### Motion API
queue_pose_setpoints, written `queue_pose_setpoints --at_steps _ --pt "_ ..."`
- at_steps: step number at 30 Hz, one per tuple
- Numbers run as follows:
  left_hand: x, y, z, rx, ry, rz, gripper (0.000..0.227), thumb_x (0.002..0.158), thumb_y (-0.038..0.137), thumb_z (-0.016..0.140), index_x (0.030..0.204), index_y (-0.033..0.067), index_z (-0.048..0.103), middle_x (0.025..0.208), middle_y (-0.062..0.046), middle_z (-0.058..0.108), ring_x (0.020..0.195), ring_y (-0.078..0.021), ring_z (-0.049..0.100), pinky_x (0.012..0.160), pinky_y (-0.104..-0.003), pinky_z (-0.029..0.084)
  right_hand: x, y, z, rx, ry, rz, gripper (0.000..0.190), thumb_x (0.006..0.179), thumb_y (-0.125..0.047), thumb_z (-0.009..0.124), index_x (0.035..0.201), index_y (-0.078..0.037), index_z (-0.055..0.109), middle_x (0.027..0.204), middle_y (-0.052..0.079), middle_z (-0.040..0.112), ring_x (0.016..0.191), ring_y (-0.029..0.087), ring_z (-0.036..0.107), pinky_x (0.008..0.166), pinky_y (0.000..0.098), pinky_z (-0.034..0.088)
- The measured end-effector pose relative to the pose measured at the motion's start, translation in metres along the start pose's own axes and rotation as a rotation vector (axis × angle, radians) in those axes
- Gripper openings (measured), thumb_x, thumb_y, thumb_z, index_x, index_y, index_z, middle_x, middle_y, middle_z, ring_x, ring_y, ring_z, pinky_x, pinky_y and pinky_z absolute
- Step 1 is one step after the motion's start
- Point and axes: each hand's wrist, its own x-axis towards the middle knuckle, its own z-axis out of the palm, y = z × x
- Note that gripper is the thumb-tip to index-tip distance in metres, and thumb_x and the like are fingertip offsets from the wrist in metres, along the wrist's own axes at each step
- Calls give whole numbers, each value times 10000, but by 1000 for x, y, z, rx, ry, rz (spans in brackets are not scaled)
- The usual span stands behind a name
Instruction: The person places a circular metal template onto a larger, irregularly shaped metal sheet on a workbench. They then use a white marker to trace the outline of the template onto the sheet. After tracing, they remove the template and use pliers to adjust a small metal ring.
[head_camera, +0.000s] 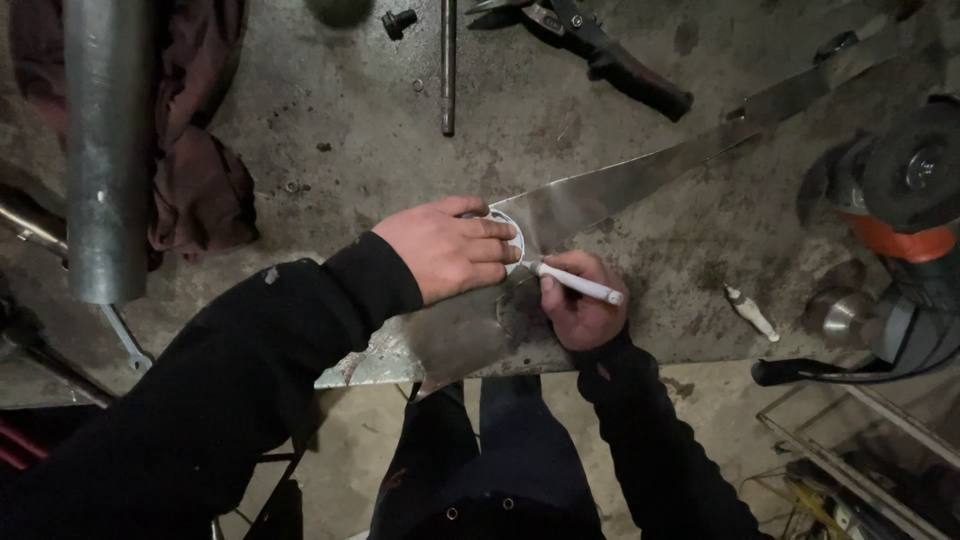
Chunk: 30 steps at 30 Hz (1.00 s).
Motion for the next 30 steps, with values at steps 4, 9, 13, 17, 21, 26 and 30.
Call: queue_pose_setpoints --at_steps 4,9,13,17,21,26,30 --pt "0 -1 1 -10 13 8 209 880 203 597 1047 150 711 1290 29 684 1316 -201 573 1098 -423 450 1 1 -2 -19 -34 -45 141 940 -91 709 1067 -56 661 918 103 700 772 237 698 706 331 550" --pt "0 -2 1 -8 7 15 189 883 205 597 1026 148 707 1283 30 687 1316 -201 577 1099 -427 451 1 4 -2 -11 -32 -39 138 942 -95 710 1063 -55 657 928 107 706 779 244 707 720 335 560" --pt "2 -1 -3 5 -11 17 199 876 198 596 1031 150 711 1271 31 688 1308 -203 579 1091 -427 454 6 -8 -3 4 -37 -71 153 934 -91 711 1072 -46 662 967 126 711 815 254 711 730 338 561" --pt "2 -1 0 -10 -8 -1 196 882 189 598 1038 149 711 1273 37 687 1318 -195 574 1103 -422 451 3 -2 -2 -20 -29 -104 147 933 -91 714 1067 -53 666 960 117 720 823 262 713 740 344 561" --pt "1 -1 -1 -9 -3 7 175 887 192 607 1024 148 707 1276 32 690 1316 -198 574 1100 -418 451 1 6 -2 -41 -53 -81 163 911 -87 726 1059 -53 666 936 114 709 810 285 708 738 367 558" --pt "1 -1 -1 -11 13 15 184 869 185 608 1021 153 706 1265 33 694 1306 -192 582 1095 -422 454 3 5 -1 -30 -64 -176 180 901 -80 727 1063 -45 659 962 133 711 828 311 713 743 384 566" --pt "1 -2 -1 -12 13 9 188 873 189 612 1031 148 706 1266 27 692 1306 -196 581 1094 -420 453 6 -2 -2 -18 -75 -184 168 910 -66 726 1060 -43 654 970 134 703 852 318 719 759 386 576"
